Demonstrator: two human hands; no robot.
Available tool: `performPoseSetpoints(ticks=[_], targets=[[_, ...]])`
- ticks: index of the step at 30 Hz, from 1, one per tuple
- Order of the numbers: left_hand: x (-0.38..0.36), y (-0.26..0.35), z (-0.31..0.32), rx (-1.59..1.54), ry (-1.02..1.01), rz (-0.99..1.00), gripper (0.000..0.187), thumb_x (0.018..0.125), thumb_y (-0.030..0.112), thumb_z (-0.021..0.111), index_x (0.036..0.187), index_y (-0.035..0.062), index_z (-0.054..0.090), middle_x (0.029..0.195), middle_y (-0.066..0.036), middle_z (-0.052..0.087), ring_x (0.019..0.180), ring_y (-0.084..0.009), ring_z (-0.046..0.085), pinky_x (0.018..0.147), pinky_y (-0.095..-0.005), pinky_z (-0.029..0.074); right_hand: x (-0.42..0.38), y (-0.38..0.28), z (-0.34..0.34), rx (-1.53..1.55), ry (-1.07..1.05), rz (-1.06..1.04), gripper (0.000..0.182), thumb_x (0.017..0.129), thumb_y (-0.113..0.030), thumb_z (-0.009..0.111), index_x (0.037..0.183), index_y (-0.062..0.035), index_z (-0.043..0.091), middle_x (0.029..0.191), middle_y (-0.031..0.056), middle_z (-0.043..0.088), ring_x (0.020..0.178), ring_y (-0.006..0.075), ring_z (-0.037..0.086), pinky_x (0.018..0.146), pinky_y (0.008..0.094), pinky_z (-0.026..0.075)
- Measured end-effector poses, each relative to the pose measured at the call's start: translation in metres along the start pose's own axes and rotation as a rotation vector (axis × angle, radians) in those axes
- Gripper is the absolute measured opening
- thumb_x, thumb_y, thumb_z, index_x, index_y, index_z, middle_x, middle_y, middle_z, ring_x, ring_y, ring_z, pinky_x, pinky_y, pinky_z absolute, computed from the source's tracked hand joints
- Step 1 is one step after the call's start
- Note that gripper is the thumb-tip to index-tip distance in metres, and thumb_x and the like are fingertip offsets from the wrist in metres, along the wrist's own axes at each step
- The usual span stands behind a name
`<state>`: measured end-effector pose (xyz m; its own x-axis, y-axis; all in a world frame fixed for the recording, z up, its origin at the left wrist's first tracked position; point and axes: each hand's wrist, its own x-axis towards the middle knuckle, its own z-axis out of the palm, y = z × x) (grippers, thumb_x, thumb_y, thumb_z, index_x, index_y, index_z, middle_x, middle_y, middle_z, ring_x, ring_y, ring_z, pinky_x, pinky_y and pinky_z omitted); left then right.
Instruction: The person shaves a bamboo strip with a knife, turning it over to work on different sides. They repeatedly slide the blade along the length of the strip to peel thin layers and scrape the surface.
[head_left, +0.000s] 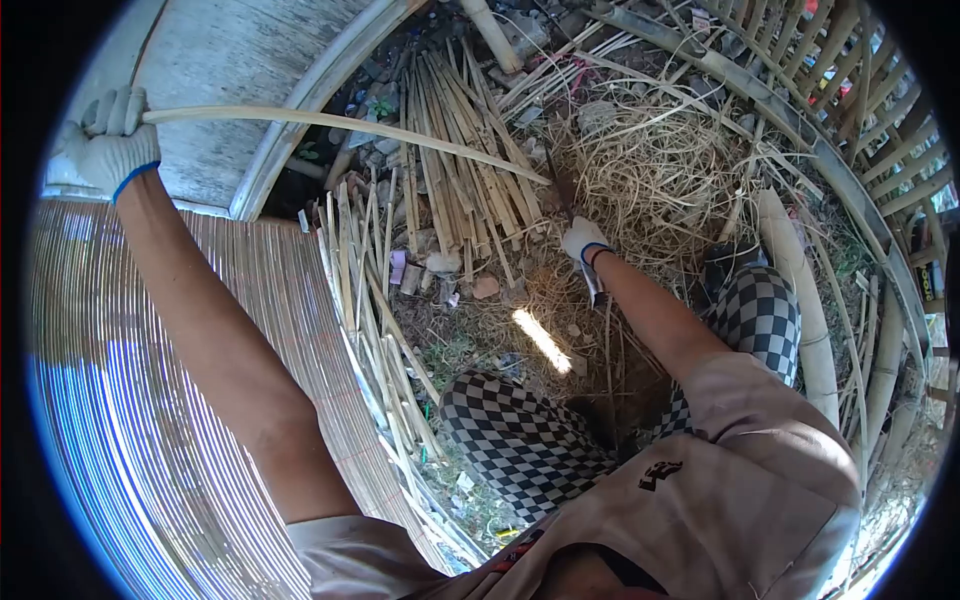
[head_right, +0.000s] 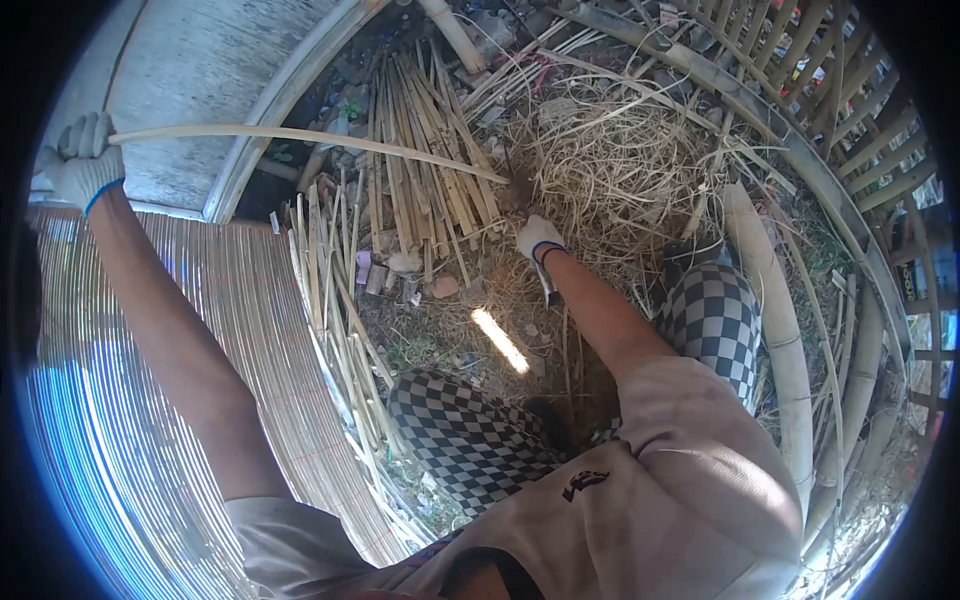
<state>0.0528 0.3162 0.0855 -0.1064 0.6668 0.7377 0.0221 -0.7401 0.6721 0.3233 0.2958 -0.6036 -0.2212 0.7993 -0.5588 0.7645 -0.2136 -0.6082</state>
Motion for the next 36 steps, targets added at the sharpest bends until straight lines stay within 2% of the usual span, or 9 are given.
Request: performPoseSetpoints(ticks=[7, 11, 17, 21, 22, 24, 28, 31, 36], targets=[[-0.127, 0.062, 0.006, -0.105, -0.04, 0.036, 0.06, 0.105, 0.048, 0.053, 0.057, 0.0204, 0.03, 0.051, 0.004, 0.026, 0.046, -0.0097, 0.022, 0.043, -0.0285, 0.019, -0.069, -0.018, -0.038, -0.182, 0.077, -0.063, 0.045, 0.097, -0.02, 0.057, 0.134, 0.0053, 0.054, 0.122, 0.0253, 0.069, 0.113, 0.0389, 0.068, 0.095, 0.0484, 0.056], [-0.236, 0.107, -0.001, -0.133, 0.127, 0.114, 0.056, 0.101, 0.028, 0.066, 0.057, 0.0216, 0.032, 0.052, 0.007, 0.024, 0.047, -0.009, 0.018, 0.044, -0.0277, 0.019, -0.094, -0.029, -0.068, -0.222, 0.191, -0.245, 0.039, 0.096, -0.024, 0.057, 0.127, -0.0003, 0.062, 0.119, 0.0241, 0.07, 0.111, 0.041, 0.068, 0.095, 0.0501, 0.055], [-0.325, 0.181, -0.02, -0.152, 0.324, 0.36, 0.056, 0.105, 0.025, 0.055, 0.055, 0.0222, 0.031, 0.048, 0.006, 0.024, 0.042, -0.0077, 0.015, 0.039, -0.0274, 0.016, -0.192, -0.079, -0.166, -0.268, 0.261, -0.474, 0.062, 0.093, -0.05, 0.065, 0.131, -0.0008, 0.063, 0.128, 0.0275, 0.067, 0.124, 0.0427, 0.061, 0.106, 0.05, 0.049], [-0.359, 0.217, -0.047, -0.377, 0.205, 0.411, 0.058, 0.11, 0.03, 0.043, 0.054, 0.0223, 0.028, 0.047, 0.006, 0.025, 0.04, -0.0076, 0.02, 0.038, -0.026, 0.019, -0.215, -0.093, -0.207, -0.371, 0.114, -0.48, 0.073, 0.096, -0.064, 0.056, 0.134, -0.0021, 0.061, 0.123, 0.0256, 0.069, 0.11, 0.039, 0.07, 0.095, 0.0473, 0.056], [-0.365, 0.215, -0.043, -0.357, 0.312, 0.425, 0.056, 0.105, 0.027, 0.052, 0.055, 0.0233, 0.028, 0.048, 0.005, 0.026, 0.041, -0.0077, 0.019, 0.04, -0.0267, 0.022, -0.229, -0.098, -0.22, -0.341, 0.014, -0.442, 0.077, 0.096, -0.068, 0.053, 0.136, -0.0024, 0.06, 0.121, 0.0245, 0.07, 0.105, 0.0377, 0.072, 0.091, 0.0462, 0.059], [-0.371, 0.195, -0.031, -0.405, 0.335, 0.498, 0.056, 0.105, 0.027, 0.052, 0.055, 0.0231, 0.028, 0.048, 0.005, 0.025, 0.043, -0.0082, 0.019, 0.041, -0.0281, 0.022, -0.241, -0.09, -0.233, -0.12, -0.137, -0.451, 0.094, 0.094, -0.081, 0.043, 0.144, -0.002, 0.051, 0.109, 0.0225, 0.072, 0.086, 0.0326, 0.076, 0.076, 0.0431, 0.064], [-0.384, 0.121, -0.015, -0.614, 0.342, 0.485, 0.058, 0.105, 0.04, 0.048, 0.057, 0.0211, 0.024, 0.051, 0.003, 0.024, 0.046, -0.011, 0.024, 0.045, -0.0312, 0.026, -0.264, -0.059, -0.247, 0.746, -0.475, -0.642, 0.099, 0.093, -0.083, 0.038, 0.153, -0.004, 0.039, 0.106, 0.0213, 0.072, 0.081, 0.0297, 0.075, 0.073, 0.0443, 0.064], [-0.398, 0.043, -0.011, -0.591, 0.431, 0.384, 0.059, 0.103, 0.049, 0.049, 0.057, 0.0196, 0.025, 0.052, 0.0, 0.027, 0.05, -0.0151, 0.033, 0.052, -0.0343, 0.036, -0.269, -0.042, -0.247, 1.121, -0.248, -0.7, 0.089, 0.099, -0.075, 0.04, 0.149, -0.0012, 0.042, 0.116, 0.0232, 0.069, 0.087, 0.0318, 0.073, 0.077, 0.0463, 0.063], [-0.421, -0.082, 0.005, -0.405, 0.755, -0.024, 0.057, 0.096, 0.06, 0.057, 0.066, 0.0125, 0.046, 0.067, -0.005, 0.047, 0.062, -0.0227, 0.047, 0.068, -0.0411, 0.048, -0.266, -0.03, -0.257, 1.397, 0.167, -0.73, 0.037, 0.11, -0.038, 0.051, 0.125, -0.0048, 0.057, 0.12, 0.0235, 0.068, 0.089, 0.0334, 0.073, 0.075, 0.0456, 0.064]])
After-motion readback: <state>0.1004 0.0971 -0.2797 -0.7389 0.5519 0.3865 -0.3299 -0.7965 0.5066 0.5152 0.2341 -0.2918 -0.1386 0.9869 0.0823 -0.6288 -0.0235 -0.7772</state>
